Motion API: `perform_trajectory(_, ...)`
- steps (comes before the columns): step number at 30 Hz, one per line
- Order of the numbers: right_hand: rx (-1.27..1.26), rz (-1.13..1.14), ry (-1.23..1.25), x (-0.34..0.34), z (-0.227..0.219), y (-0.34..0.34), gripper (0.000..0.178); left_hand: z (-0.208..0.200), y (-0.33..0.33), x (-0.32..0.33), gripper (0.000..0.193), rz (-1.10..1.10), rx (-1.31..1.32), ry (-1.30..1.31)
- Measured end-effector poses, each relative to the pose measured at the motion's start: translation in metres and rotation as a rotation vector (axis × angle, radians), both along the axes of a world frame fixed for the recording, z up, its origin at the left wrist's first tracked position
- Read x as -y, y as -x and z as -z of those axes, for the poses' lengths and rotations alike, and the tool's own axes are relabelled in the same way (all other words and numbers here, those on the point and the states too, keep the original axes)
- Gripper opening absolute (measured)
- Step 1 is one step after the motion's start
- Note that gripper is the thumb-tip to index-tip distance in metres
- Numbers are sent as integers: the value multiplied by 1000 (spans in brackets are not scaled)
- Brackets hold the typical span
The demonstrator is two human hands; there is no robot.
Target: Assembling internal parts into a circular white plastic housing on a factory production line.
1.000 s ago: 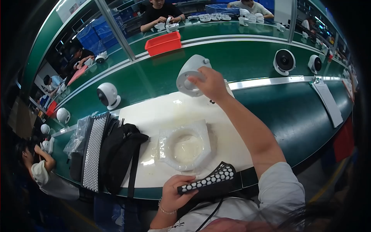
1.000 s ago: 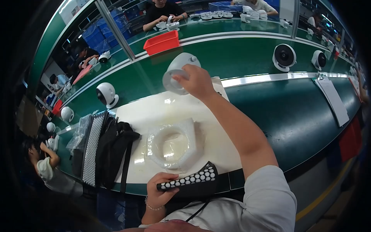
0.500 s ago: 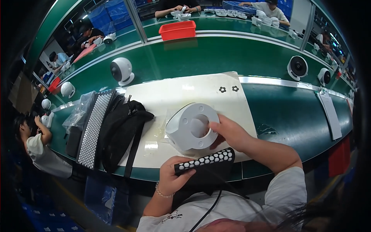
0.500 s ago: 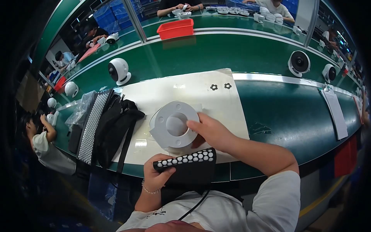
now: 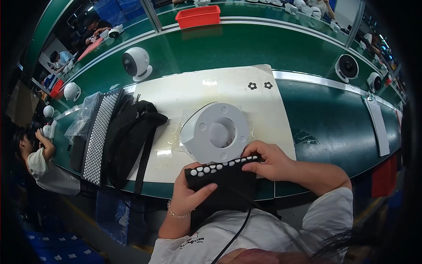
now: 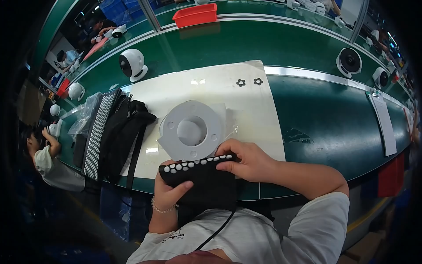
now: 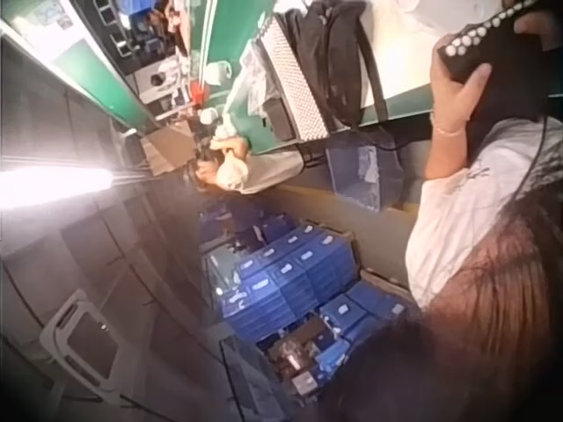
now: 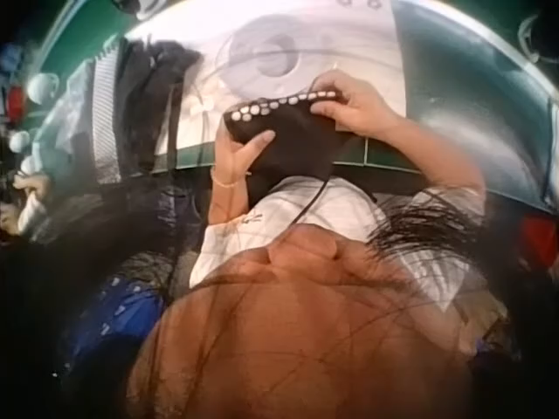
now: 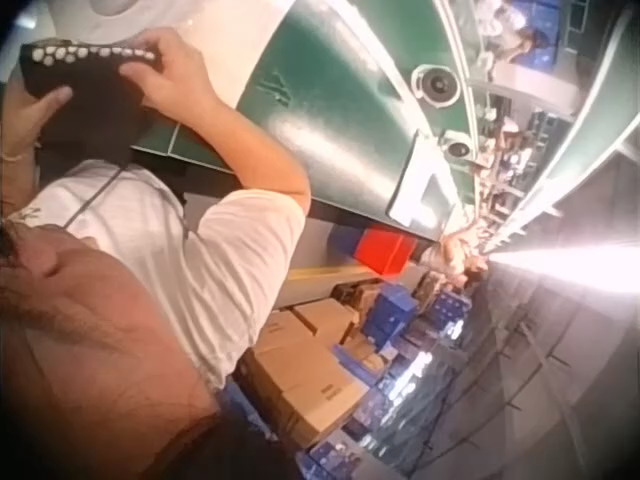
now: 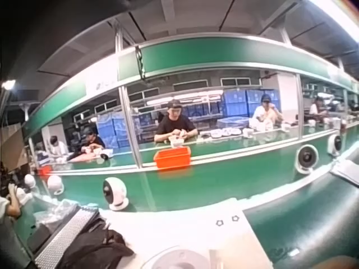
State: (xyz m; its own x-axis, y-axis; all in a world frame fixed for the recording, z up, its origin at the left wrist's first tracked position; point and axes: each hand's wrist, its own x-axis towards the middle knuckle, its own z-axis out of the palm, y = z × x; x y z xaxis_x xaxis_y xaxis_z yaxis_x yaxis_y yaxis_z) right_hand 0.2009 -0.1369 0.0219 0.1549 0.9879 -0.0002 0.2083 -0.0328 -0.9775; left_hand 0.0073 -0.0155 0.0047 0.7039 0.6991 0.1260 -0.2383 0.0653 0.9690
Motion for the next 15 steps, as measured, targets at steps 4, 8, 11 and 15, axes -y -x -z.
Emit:
perform_trajectory(4, -67, -13, 76, 2, 3, -3, 19, 11, 8, -8, 24, 88, -66, -10)
perform_trajectory(8, 103, 16, -48, -2, 5, -1, 19, 11, 8, -9, 15, 65, -59, -86)
perform_trajectory(11, 219, 85, -225, -1, 3, -3, 20, 10, 7, -8, 12, 31, -58, -93)
perform_trajectory(15, 396, 79, -350, -2, 5, -6, 20, 14, 10, -9, 11, 19, -55, -127)
